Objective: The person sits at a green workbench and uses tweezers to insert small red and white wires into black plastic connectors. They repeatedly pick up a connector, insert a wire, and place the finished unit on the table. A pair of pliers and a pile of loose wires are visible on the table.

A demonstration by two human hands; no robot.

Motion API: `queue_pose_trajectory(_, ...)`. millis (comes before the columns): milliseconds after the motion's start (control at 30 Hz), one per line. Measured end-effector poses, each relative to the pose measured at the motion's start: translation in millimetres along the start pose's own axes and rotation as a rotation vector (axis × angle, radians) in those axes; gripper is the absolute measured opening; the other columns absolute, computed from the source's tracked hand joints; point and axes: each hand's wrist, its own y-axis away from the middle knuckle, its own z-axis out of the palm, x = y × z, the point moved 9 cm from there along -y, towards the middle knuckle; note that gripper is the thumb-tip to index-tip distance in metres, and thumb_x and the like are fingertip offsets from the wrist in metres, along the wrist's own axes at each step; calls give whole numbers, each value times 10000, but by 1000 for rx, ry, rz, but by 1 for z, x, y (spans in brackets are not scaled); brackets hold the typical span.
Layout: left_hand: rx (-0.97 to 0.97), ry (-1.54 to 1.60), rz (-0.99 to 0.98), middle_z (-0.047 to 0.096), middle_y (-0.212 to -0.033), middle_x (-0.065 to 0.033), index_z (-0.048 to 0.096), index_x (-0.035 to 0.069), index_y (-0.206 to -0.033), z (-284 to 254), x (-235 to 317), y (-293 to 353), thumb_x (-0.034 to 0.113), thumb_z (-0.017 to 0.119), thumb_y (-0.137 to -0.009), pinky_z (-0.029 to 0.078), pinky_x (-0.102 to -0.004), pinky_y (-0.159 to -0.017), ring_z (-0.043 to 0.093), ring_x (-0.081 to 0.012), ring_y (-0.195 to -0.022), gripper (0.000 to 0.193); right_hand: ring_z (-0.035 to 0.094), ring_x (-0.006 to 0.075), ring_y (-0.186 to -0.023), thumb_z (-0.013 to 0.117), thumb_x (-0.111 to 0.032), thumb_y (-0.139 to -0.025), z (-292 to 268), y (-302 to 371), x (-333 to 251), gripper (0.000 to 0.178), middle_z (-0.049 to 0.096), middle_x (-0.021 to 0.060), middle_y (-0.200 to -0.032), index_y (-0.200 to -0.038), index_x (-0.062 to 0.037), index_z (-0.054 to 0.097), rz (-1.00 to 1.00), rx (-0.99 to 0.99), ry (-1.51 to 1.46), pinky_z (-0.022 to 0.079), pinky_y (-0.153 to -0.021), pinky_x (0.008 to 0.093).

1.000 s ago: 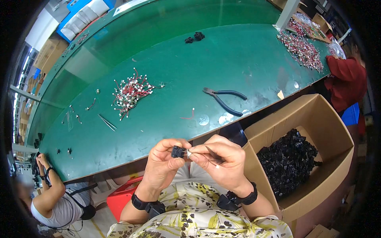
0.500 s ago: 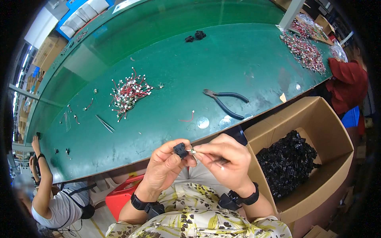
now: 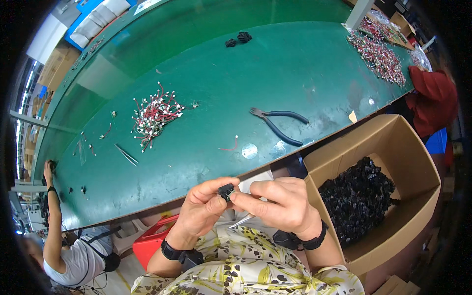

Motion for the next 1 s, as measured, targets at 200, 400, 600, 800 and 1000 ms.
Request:
queue_pose_trajectory(200, 22, -431, 79, 641, -1046, -66, 615, -6, -1248, 8, 24, 1, 89, 712, -858, 511, -253, -770, 633, -131, -884, 413, 541, 132, -534, 746, -28, -577, 2, 2, 6, 382, 541, -10, -749, -940, -147, 761, 89, -12, -87, 413, -448, 263)
queue_pose_trajectory(400, 9, -804, 231, 646, -983, -56, 606, 41, -1286, 12, 37, 3, 42, 687, -868, 489, -255, -738, 607, -126, -857, 425, 580, 151, -563, 729, 4, -563, 8, 12, 6, 394, 569, 23, -768, -944, -98, 750, 205, 52, -96, 465, -469, 274)
queue_pose_trajectory(600, 55, -995, 385, 647, -969, -79, 600, 35, -1288, 27, 52, 7, 50, 674, -880, 482, -251, -753, 602, -136, -849, 415, 614, 173, -586, 662, 64, -547, 11, 14, 9, 432, 581, 46, -787, -952, -68, 737, 299, 79, -125, 506, -491, 281)
queue_pose_trajectory(800, 86, -560, 137, 630, -959, -51, 580, -5, -1289, 9, 26, 3, 102, 604, -951, 498, -238, -791, 636, -128, -868, 355, 634, 187, -630, 639, 82, -551, 16, 12, 14, 497, 594, 60, -813, -1026, -50, 703, 358, 16, -180, 525, -522, 294)
queue_pose_trajectory(1000, 111, -741, 251, 631, -962, -58, 585, -6, -1282, 17, 38, 7, 80, 608, -944, 493, -236, -790, 636, -131, -865, 349, 636, 183, -626, 626, 106, -566, 22, 20, 8, 498, 602, 70, -829, -1037, -39, 695, 387, 78, -179, 525, -519, 297)
